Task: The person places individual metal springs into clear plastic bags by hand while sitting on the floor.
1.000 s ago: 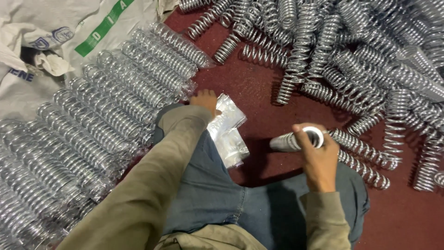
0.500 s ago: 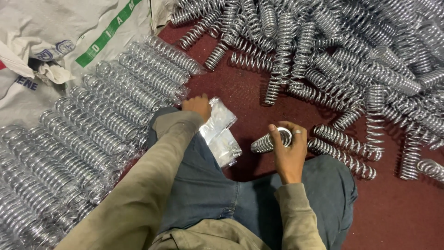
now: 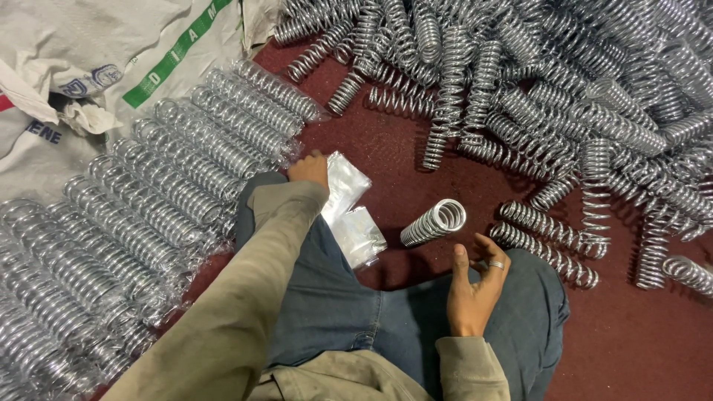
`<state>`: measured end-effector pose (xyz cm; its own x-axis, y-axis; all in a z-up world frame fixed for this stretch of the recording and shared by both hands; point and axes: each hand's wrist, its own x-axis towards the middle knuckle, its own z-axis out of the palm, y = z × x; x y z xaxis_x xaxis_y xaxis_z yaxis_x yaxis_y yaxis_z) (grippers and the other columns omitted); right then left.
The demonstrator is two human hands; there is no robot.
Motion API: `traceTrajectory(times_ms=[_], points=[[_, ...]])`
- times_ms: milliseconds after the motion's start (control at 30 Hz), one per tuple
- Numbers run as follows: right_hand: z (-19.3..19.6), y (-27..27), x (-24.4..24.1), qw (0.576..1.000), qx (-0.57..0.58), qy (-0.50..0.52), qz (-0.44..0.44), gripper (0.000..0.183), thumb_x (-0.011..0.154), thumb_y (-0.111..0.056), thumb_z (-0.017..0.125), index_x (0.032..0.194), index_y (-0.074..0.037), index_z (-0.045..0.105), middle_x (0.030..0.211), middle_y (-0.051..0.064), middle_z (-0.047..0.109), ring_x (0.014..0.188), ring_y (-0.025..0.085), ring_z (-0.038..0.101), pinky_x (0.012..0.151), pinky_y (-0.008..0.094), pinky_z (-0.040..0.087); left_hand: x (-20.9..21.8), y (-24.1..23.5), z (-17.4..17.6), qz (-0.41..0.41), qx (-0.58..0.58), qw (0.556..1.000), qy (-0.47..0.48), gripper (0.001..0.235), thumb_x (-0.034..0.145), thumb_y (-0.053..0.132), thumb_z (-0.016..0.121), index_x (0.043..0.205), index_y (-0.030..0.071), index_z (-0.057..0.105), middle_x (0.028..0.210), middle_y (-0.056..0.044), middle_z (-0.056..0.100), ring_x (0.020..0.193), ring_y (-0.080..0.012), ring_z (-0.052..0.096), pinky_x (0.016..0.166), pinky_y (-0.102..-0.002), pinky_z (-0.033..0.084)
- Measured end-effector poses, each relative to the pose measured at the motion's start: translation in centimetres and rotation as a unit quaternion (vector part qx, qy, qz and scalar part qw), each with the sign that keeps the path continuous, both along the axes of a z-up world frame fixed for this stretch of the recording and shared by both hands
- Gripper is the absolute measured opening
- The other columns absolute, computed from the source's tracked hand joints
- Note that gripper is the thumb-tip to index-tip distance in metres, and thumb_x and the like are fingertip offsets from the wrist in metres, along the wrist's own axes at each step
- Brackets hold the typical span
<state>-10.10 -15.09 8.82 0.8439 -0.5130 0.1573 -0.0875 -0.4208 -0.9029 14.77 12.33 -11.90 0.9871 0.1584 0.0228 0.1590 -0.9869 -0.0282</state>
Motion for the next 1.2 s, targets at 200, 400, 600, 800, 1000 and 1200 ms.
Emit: traceTrajectory(times_ms=[200,400,600,800,1000,1200], points=[[0.7,0.8,0.3,1.0,-0.022,-0.005,0.015,0.041,0.097,-0.037,0.064,0.13,-0.013,0.06,0.129,0.008,0.053,0.115,0.02,0.055,0.098,0.036,0.045,-1.3,-0.2,4.5,0.002,-0.025,0.999,0.023,0.029,0.077,0.007,0.076,0.105,0.013,0.07,0.093,-0.008,0.078,0.091,-0.0291,0.073,0.084,-0.043,0.053],[0.9,0.5,0.1,0.997,-0.05,-0.053,0.019,0.037,0.1,-0.033,0.065,0.13,-0.011,0.06,0.128,0.01,0.053,0.119,0.023,0.055,0.1,0.037,0.046,-3.6,0.1,9.4,-0.057,-0.274,0.939,-0.202,0.067,0.08,-0.006,0.075,0.142,0.008,0.052,0.111,-0.009,0.071,0.102,-0.0311,0.063,0.089,-0.046,0.049],[8.0,2.3,0.8,0.972,-0.142,-0.136,0.129,0.053,0.096,-0.039,0.067,0.138,-0.01,0.052,0.138,0.013,0.05,0.131,0.029,0.049,0.113,0.043,0.041,-10.9,-5.4,19.3,-0.281,-0.483,0.738,-0.379,0.041,0.109,-0.006,0.051,0.144,0.014,0.054,0.112,-0.009,0.064,0.08,-0.0162,0.065,0.057,-0.021,0.058],[11.2,3.4,1.4,0.956,-0.147,-0.184,0.173,0.009,0.103,-0.001,0.063,0.095,0.002,0.064,0.089,0.013,0.065,0.081,0.023,0.064,0.075,0.033,0.052,-20.9,-6.3,30.0,-0.392,-0.426,0.759,-0.299,0.023,0.104,-0.005,0.057,0.124,-0.002,0.066,0.104,-0.013,0.07,0.075,-0.0199,0.071,0.062,-0.028,0.06],[8.9,3.4,-2.0,0.985,-0.016,-0.149,0.089,0.028,0.11,-0.016,0.053,0.088,-0.001,0.06,0.072,0.004,0.051,0.066,0.012,0.043,0.064,0.026,0.034,-26.3,-6.3,29.2,-0.025,-0.943,0.159,0.29,0.034,0.111,0.017,0.05,0.133,-0.009,0.053,0.086,-0.015,0.062,0.04,-0.0121,0.046,0.033,-0.023,0.039],[8.3,2.4,-3.5,0.988,0.06,0.084,0.113,0.019,0.098,-0.026,0.067,0.092,-0.009,0.061,0.075,0.003,0.059,0.067,0.013,0.055,0.061,0.03,0.047,-26.3,-11.8,28.0,-0.034,-0.896,0.433,0.091,0.023,0.098,0.024,0.066,0.102,0.002,0.061,0.12,-0.015,0.061,0.072,-0.0137,0.056,0.04,-0.024,0.05]])
